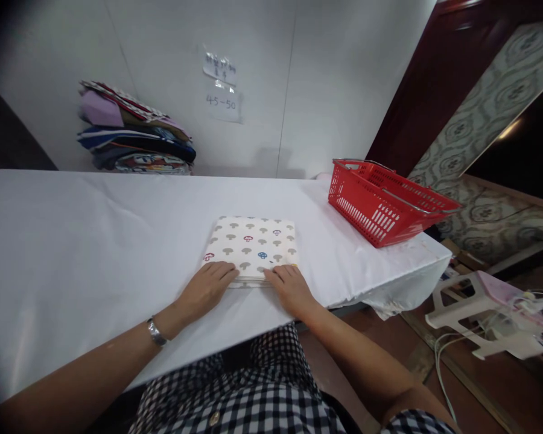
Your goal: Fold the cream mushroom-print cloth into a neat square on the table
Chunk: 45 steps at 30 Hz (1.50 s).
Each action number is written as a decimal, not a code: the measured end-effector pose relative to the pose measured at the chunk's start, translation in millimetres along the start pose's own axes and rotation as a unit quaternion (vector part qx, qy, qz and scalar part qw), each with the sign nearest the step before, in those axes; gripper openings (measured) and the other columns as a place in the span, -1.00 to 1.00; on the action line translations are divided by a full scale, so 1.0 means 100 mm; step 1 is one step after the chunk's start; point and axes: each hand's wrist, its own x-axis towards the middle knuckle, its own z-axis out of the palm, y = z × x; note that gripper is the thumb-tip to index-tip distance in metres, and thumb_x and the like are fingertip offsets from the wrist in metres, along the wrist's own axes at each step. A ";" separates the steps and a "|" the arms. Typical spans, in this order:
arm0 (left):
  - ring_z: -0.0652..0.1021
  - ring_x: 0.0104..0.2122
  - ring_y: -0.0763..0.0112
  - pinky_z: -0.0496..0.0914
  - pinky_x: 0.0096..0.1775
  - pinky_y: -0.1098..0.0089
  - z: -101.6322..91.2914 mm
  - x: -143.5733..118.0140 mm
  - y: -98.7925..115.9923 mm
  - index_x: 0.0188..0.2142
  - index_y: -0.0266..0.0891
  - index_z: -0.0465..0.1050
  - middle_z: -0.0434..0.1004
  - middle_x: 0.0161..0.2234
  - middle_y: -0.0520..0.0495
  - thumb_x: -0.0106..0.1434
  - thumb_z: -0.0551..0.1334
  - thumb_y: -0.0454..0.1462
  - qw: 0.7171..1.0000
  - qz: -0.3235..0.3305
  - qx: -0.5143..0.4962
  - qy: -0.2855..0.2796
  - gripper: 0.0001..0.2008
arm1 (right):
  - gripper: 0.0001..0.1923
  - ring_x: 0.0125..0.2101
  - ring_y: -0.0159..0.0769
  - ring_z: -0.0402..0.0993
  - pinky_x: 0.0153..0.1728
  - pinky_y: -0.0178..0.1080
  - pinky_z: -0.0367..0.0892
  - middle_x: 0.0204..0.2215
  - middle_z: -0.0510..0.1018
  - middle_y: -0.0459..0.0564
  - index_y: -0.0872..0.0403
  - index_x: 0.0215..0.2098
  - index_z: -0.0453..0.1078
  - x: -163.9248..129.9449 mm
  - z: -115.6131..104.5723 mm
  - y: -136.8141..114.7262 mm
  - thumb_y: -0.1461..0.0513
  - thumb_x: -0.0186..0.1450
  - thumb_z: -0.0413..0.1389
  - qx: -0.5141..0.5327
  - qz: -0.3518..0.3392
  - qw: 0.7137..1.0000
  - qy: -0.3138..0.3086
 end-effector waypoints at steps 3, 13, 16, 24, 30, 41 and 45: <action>0.44 -0.20 0.26 0.34 -0.16 0.24 -0.01 -0.01 0.00 -0.11 -0.27 0.37 0.47 -0.17 -0.14 0.27 0.00 -0.47 1.000 0.005 -0.003 0.007 -0.73 | -0.51 -0.10 -0.16 0.29 -0.09 -0.09 0.24 -0.10 0.43 0.10 0.06 0.14 0.21 -0.01 -0.07 -0.07 0.41 0.24 -0.05 0.043 0.013 0.999 -0.006; 0.47 -0.22 0.23 0.35 -0.18 0.22 0.03 -0.03 -0.06 -0.14 -0.29 0.38 0.50 -0.21 -0.16 0.19 -0.02 -0.51 0.999 -0.009 -0.025 0.039 -0.67 | -0.74 -0.19 -0.22 0.46 -0.15 -0.12 0.38 -0.19 0.55 0.08 0.09 -0.16 0.45 0.07 -0.20 0.58 0.25 0.19 0.05 0.374 0.349 0.828 0.229; 0.47 -0.21 0.23 0.35 -0.17 0.21 0.03 -0.02 -0.07 -0.15 -0.27 0.39 0.51 -0.21 -0.15 0.18 -0.03 -0.50 0.999 -0.011 -0.023 0.034 -0.66 | -0.79 -0.42 -0.34 0.48 -0.37 -0.26 0.41 -0.35 0.58 0.04 0.13 -0.24 0.46 0.08 -0.07 0.78 0.29 0.14 0.09 0.498 0.495 0.691 0.174; 0.49 -0.22 0.21 0.36 -0.19 0.21 -0.01 0.02 -0.08 -0.17 -0.27 0.41 0.53 -0.24 -0.16 0.17 0.00 -0.48 0.999 -0.007 -0.011 0.047 -0.68 | -0.85 -0.65 -0.45 0.38 -0.62 -0.41 0.30 -0.64 0.48 -0.13 0.14 -0.34 0.48 0.15 0.08 0.76 0.26 0.22 0.07 0.553 0.466 0.690 0.040; 0.48 -0.19 0.18 0.35 -0.15 0.18 -0.11 0.10 -0.01 -0.10 -0.26 0.39 0.51 -0.18 -0.17 0.17 0.07 -0.40 0.999 -0.028 -0.044 0.009 -0.70 | -0.73 -0.72 -0.46 0.34 -0.69 -0.43 0.22 -0.69 0.44 -0.19 0.18 -0.11 0.39 0.18 0.09 0.79 0.32 0.20 0.11 0.548 0.476 0.688 0.010; 0.37 0.01 0.14 0.29 -0.04 0.15 0.11 0.96 0.53 0.09 -0.20 0.23 0.36 0.04 -0.16 0.14 0.15 -0.38 0.984 -0.001 -0.132 -0.117 -0.52 | -0.70 -0.73 -0.48 0.31 -0.68 -0.43 0.25 -0.70 0.43 -0.21 0.15 -0.15 0.42 0.21 0.00 0.68 0.34 0.13 0.07 0.617 0.438 0.654 0.008; 0.42 -0.10 0.13 0.33 -0.14 0.14 0.15 1.11 0.57 -0.01 -0.21 0.31 0.43 -0.10 -0.16 0.15 0.15 -0.37 0.979 -0.026 -0.140 -0.148 -0.63 | -0.68 -0.71 -0.47 0.33 -0.65 -0.41 0.28 -0.68 0.43 -0.22 0.15 -0.14 0.42 0.19 0.04 0.69 0.32 0.10 0.11 0.630 0.422 0.652 0.018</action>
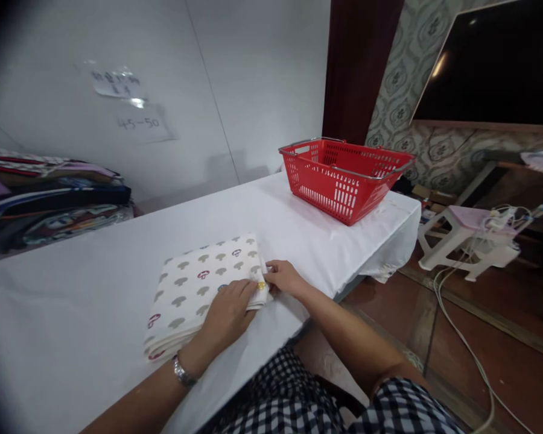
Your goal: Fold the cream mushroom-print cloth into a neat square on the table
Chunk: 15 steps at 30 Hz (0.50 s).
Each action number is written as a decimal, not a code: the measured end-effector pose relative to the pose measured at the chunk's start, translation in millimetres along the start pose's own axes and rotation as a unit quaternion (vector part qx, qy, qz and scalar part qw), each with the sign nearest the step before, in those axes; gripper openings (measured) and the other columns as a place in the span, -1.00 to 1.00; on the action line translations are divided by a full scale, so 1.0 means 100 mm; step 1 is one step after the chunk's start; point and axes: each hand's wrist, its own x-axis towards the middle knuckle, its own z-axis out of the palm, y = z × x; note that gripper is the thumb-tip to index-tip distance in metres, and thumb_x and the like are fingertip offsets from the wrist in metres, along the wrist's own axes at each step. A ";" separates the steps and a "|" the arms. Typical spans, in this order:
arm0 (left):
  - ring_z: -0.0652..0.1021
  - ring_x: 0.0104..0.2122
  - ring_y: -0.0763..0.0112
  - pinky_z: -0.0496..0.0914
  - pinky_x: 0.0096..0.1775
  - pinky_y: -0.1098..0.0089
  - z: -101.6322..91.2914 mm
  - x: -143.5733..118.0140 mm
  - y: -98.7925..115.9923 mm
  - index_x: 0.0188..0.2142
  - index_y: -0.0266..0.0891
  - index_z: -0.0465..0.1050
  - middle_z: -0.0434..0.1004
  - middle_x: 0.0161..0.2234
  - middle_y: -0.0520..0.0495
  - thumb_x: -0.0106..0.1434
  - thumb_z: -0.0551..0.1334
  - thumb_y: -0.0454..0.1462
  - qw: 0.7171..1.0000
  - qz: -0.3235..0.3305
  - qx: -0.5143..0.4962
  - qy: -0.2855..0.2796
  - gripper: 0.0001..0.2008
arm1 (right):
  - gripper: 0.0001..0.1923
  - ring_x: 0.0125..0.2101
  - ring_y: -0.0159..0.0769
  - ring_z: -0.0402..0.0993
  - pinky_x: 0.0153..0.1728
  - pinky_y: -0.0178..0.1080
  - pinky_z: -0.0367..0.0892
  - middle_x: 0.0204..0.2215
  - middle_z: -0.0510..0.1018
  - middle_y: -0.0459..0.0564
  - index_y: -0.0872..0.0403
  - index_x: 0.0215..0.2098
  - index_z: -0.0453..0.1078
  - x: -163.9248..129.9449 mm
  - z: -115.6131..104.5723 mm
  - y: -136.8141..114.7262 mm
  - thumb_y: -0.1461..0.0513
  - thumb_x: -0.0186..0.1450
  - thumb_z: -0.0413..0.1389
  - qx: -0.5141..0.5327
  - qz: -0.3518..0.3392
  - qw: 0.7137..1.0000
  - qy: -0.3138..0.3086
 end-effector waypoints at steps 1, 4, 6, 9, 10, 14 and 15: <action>0.43 -0.14 0.15 0.34 -0.16 0.16 -0.01 0.01 -0.01 -0.05 -0.21 0.33 0.45 -0.15 -0.15 0.17 0.14 -0.37 1.000 -0.007 -0.009 -0.006 -0.68 | -0.66 -0.71 -0.46 0.33 -0.65 -0.40 0.28 -0.67 0.43 -0.22 0.15 -0.14 0.41 0.00 0.00 0.01 0.32 0.09 0.11 0.004 -0.003 1.000 -0.002; 0.45 -0.18 0.23 0.36 -0.17 0.22 -0.03 0.01 -0.07 -0.09 -0.18 0.36 0.46 -0.19 -0.10 0.22 0.09 -0.37 0.997 -0.037 -0.062 0.006 -0.73 | -0.64 -0.69 -0.44 0.35 -0.65 -0.39 0.29 -0.66 0.42 -0.21 0.15 -0.12 0.40 0.02 0.01 0.03 0.32 0.08 0.12 0.010 -0.009 1.000 -0.011; 0.45 -0.17 0.26 0.37 -0.15 0.24 -0.03 -0.01 -0.11 -0.06 -0.17 0.36 0.47 -0.17 -0.09 0.23 0.08 -0.36 0.994 -0.046 -0.095 0.026 -0.71 | -0.62 -0.69 -0.45 0.34 -0.67 -0.40 0.27 -0.64 0.42 -0.21 0.15 -0.11 0.40 0.02 0.02 0.03 0.33 0.07 0.11 -0.001 -0.019 1.000 0.002; 0.46 -0.15 0.27 0.38 -0.12 0.23 -0.02 -0.05 -0.15 -0.05 -0.16 0.37 0.48 -0.14 -0.08 0.25 0.08 -0.32 0.992 -0.027 -0.117 0.042 -0.72 | -0.59 -0.71 -0.49 0.30 -0.68 -0.42 0.22 -0.62 0.41 -0.22 0.12 -0.11 0.42 0.01 0.03 0.00 0.37 0.03 0.11 -0.032 -0.044 0.998 0.037; 0.46 -0.14 0.28 0.38 -0.12 0.24 -0.02 -0.06 -0.15 -0.04 -0.16 0.37 0.48 -0.14 -0.08 0.26 0.07 -0.32 0.991 -0.022 -0.122 0.045 -0.72 | -0.59 -0.71 -0.49 0.30 -0.69 -0.43 0.22 -0.62 0.40 -0.23 0.11 -0.12 0.43 0.00 0.04 -0.01 0.37 0.03 0.10 -0.040 -0.046 0.997 0.036; 0.47 -0.15 0.29 0.40 -0.14 0.25 -0.01 -0.07 -0.14 -0.06 -0.17 0.38 0.49 -0.15 -0.09 0.29 0.04 -0.29 0.987 -0.033 -0.142 0.074 -0.73 | -0.56 -0.71 -0.46 0.32 -0.71 -0.42 0.22 -0.64 0.38 -0.23 0.10 -0.09 0.43 -0.01 0.05 -0.03 0.37 0.04 0.07 -0.035 -0.029 0.999 -0.009; 0.47 -0.15 0.29 0.40 -0.14 0.25 0.00 -0.07 -0.13 -0.07 -0.17 0.39 0.49 -0.16 -0.09 0.29 0.04 -0.30 0.986 -0.033 -0.141 0.077 -0.74 | -0.54 -0.71 -0.46 0.32 -0.71 -0.42 0.23 -0.63 0.39 -0.23 0.10 -0.08 0.43 -0.01 0.06 -0.03 0.37 0.03 0.07 -0.032 -0.027 0.999 -0.004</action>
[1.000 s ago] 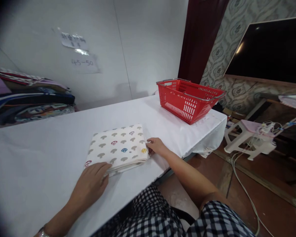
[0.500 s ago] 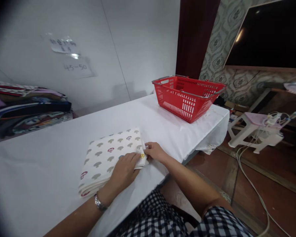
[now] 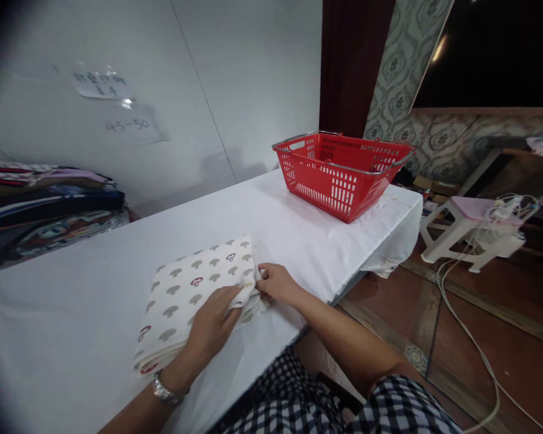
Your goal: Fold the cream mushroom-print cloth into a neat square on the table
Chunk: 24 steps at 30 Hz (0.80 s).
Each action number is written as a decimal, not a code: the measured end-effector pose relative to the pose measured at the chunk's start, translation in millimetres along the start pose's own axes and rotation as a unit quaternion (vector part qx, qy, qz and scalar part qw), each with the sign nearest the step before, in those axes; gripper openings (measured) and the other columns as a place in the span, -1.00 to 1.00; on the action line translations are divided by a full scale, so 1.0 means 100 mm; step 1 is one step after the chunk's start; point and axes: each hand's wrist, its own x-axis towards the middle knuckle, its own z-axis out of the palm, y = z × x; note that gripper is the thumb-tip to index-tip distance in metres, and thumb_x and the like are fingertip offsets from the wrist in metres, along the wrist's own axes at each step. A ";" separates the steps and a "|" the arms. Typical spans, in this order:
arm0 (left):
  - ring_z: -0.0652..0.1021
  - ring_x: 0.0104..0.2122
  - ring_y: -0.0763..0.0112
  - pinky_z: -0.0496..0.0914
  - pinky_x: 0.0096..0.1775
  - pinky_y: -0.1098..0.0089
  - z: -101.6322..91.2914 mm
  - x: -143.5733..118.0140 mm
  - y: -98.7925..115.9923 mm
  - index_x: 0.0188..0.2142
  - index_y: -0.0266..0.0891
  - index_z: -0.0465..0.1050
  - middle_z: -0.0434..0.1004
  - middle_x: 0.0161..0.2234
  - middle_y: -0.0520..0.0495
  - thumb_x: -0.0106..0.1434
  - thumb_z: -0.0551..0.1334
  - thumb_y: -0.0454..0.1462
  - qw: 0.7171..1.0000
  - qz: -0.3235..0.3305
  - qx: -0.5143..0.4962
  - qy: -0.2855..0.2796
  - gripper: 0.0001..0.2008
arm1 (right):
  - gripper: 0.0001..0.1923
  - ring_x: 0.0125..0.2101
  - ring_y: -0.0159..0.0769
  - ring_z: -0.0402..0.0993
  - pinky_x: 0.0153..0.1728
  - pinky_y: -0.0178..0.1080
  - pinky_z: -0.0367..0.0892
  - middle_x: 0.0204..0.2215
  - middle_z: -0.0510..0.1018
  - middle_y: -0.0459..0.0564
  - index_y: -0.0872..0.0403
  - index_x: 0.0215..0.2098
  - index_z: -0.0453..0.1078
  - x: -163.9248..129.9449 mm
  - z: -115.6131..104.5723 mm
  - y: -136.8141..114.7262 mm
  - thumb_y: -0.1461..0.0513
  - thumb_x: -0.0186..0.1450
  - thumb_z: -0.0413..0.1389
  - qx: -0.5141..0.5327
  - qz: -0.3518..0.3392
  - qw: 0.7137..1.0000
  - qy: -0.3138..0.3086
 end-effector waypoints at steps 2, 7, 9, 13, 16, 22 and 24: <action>0.47 -0.15 0.27 0.40 -0.13 0.23 0.01 -0.01 0.02 -0.08 -0.17 0.40 0.49 -0.15 -0.09 0.26 0.07 -0.32 1.000 0.010 0.007 -0.004 -0.73 | -0.50 -0.71 -0.49 0.31 -0.71 -0.43 0.22 -0.58 0.43 -0.22 0.09 -0.03 0.40 0.00 0.00 0.01 0.37 0.02 0.10 0.001 0.002 1.000 0.025; 0.46 -0.07 0.27 0.40 -0.05 0.19 0.01 -0.02 0.04 -0.02 -0.13 0.40 0.47 -0.07 -0.09 0.27 0.08 -0.31 1.000 0.021 -0.015 0.005 -0.70 | -0.55 -0.71 -0.53 0.27 -0.69 -0.46 0.19 -0.57 0.45 -0.20 0.07 -0.10 0.44 -0.02 0.03 0.00 0.38 0.02 0.08 -0.001 -0.010 0.999 0.035; 0.45 -0.03 0.30 0.39 -0.01 0.20 0.00 -0.02 0.04 -0.02 -0.13 0.40 0.47 -0.04 -0.07 0.30 0.05 -0.30 0.999 0.004 -0.033 0.028 -0.71 | -0.59 -0.70 -0.52 0.27 -0.68 -0.46 0.21 -0.60 0.43 -0.22 0.06 -0.15 0.46 -0.03 0.04 -0.01 0.38 0.03 0.06 0.015 -0.023 1.000 -0.005; 0.41 0.05 0.27 0.36 0.05 0.17 0.03 -0.05 0.03 0.01 -0.15 0.38 0.43 0.03 -0.09 0.30 0.06 -0.28 0.999 0.028 -0.017 0.024 -0.69 | -0.66 -0.68 -0.50 0.30 -0.64 -0.44 0.24 -0.59 0.46 -0.20 0.07 -0.22 0.47 -0.03 0.05 0.00 0.36 0.03 0.05 0.022 -0.024 0.998 -0.052; 0.40 0.06 0.25 0.35 0.05 0.14 0.07 -0.07 0.02 0.03 -0.16 0.35 0.42 0.05 -0.12 0.29 0.08 -0.29 0.999 0.046 0.002 0.009 -0.68 | -0.68 -0.65 -0.47 0.34 -0.60 -0.41 0.28 -0.57 0.48 -0.18 0.09 -0.28 0.47 -0.02 0.02 0.00 0.38 0.01 0.05 -0.011 -0.014 0.998 -0.057; 0.39 0.06 0.19 0.35 0.04 0.08 0.05 -0.03 0.10 -0.05 -0.18 0.34 0.37 0.06 -0.17 0.19 0.15 -0.33 0.999 0.045 0.006 -0.001 -0.70 | -0.74 -0.63 -0.44 0.34 -0.59 -0.39 0.28 -0.56 0.47 -0.16 0.09 -0.28 0.46 -0.06 -0.04 -0.09 0.34 0.07 0.02 -0.025 -0.023 0.996 -0.085; 0.37 0.09 0.16 0.33 0.05 0.07 0.04 -0.01 0.13 -0.09 -0.18 0.34 0.34 0.09 -0.18 0.17 0.18 -0.32 0.999 0.045 0.009 -0.013 -0.72 | -0.75 -0.63 -0.46 0.31 -0.59 -0.42 0.23 -0.57 0.46 -0.16 0.08 -0.29 0.47 -0.08 -0.04 -0.10 0.33 0.10 0.01 -0.047 -0.037 0.995 -0.085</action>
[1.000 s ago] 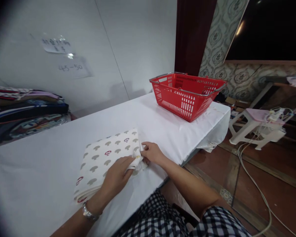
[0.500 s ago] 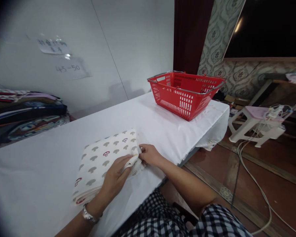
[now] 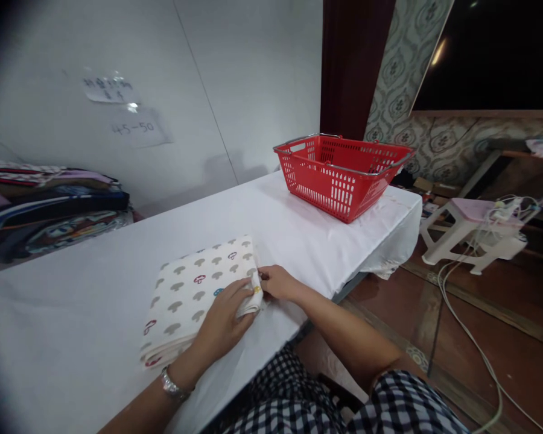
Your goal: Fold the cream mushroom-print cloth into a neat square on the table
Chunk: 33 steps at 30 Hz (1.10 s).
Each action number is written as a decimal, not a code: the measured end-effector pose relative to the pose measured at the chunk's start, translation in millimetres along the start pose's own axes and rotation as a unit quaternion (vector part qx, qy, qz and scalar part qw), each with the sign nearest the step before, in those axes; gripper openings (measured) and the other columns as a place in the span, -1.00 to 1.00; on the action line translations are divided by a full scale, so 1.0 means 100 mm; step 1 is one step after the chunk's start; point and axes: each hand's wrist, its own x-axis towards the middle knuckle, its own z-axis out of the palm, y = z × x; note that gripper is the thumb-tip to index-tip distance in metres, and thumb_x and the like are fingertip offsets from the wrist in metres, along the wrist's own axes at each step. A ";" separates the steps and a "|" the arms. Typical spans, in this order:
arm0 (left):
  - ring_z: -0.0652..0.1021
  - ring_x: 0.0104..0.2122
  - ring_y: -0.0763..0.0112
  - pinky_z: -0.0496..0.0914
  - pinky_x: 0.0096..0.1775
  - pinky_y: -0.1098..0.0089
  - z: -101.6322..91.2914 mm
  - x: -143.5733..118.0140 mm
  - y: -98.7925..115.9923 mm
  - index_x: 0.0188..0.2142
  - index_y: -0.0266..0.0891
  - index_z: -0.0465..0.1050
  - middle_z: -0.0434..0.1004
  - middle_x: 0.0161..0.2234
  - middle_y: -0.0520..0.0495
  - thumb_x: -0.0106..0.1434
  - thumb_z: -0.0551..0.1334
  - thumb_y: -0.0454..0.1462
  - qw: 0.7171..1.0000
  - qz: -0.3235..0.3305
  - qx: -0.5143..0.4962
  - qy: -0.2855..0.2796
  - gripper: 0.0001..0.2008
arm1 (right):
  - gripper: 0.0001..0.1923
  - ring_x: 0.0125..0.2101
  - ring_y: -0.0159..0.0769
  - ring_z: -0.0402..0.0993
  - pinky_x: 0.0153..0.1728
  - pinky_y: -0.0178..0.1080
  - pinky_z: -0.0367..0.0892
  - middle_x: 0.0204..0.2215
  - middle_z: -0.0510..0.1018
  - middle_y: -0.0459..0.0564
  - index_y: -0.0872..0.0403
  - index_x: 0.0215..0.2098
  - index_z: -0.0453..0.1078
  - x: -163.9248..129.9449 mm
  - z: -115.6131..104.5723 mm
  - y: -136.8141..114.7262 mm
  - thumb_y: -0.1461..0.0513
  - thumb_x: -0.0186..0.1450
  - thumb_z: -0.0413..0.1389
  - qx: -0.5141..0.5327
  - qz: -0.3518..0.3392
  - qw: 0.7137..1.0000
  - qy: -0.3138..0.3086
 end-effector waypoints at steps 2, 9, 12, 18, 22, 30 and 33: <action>0.34 0.11 0.14 0.32 0.06 0.05 0.01 0.01 0.01 -0.11 -0.20 0.33 0.31 0.12 -0.19 0.15 0.20 -0.30 1.000 0.004 0.005 0.003 -0.72 | -0.74 -0.61 -0.47 0.28 -0.58 -0.44 0.19 -0.58 0.45 -0.17 0.08 -0.30 0.47 -0.02 0.00 0.01 0.34 0.11 0.00 -0.052 -0.024 0.998 0.006; 0.20 0.22 0.04 0.20 0.13 -0.06 0.18 -0.07 -0.02 0.04 -0.24 0.21 0.19 0.20 -0.29 0.15 0.24 -0.23 0.996 0.046 0.067 -0.022 -0.53 | -0.68 -0.60 -0.45 0.27 -0.53 -0.41 0.19 -0.60 0.47 -0.18 0.05 -0.17 0.50 -0.08 -0.14 0.10 0.32 0.18 -0.01 -0.130 -0.040 0.990 -0.026; 0.18 0.23 0.03 0.18 0.14 -0.05 0.23 -0.09 -0.02 0.05 -0.27 0.20 0.18 0.21 -0.32 0.16 0.21 -0.27 0.993 0.054 0.097 -0.032 -0.55 | -0.72 -0.43 -0.34 0.42 -0.38 -0.32 0.31 -0.46 0.55 -0.08 0.06 -0.23 0.52 -0.03 -0.16 -0.02 0.29 0.20 0.00 -0.171 -0.048 0.980 0.086; 0.21 0.20 0.01 0.14 0.15 -0.06 0.23 -0.07 0.06 0.07 -0.28 0.19 0.26 0.15 -0.29 0.17 0.20 -0.26 0.995 0.037 0.091 -0.033 -0.52 | -0.59 0.12 -0.22 0.23 0.08 -0.14 0.19 0.12 0.34 0.03 -0.02 0.12 0.30 0.17 0.18 -0.44 0.15 0.31 -0.02 -0.251 -0.236 0.926 0.154; 0.25 0.18 0.11 0.08 0.20 0.01 0.18 -0.17 0.09 0.13 -0.24 0.16 0.32 0.12 -0.22 0.19 0.18 -0.24 0.997 0.034 0.057 -0.044 -0.49 | -0.41 0.27 -0.07 -0.10 0.21 0.05 -0.08 0.27 0.08 0.11 0.05 0.24 0.12 0.37 0.39 -0.32 0.01 0.31 -0.02 -0.374 -0.194 0.906 0.049; 0.15 0.24 0.18 0.05 0.23 0.14 0.08 -0.65 0.15 0.19 -0.30 0.11 0.19 0.22 -0.22 0.26 0.14 -0.21 0.996 0.018 0.053 -0.063 -0.47 | -0.42 0.27 -0.02 -0.09 0.20 0.07 -0.16 0.26 0.10 0.19 0.09 0.19 0.19 0.46 0.37 0.09 -0.05 0.34 -0.13 -0.520 -0.175 0.836 0.020; 0.22 0.21 0.26 0.07 0.22 0.15 -0.08 -0.83 0.10 0.12 -0.23 0.22 0.27 0.18 -0.15 0.28 0.12 -0.24 0.997 0.022 0.036 -0.057 -0.58 | -0.45 0.26 -0.04 -0.05 0.20 0.07 -0.13 0.25 0.13 0.18 0.09 0.18 0.21 0.42 0.35 0.08 -0.03 0.35 -0.13 -0.530 -0.190 0.826 0.027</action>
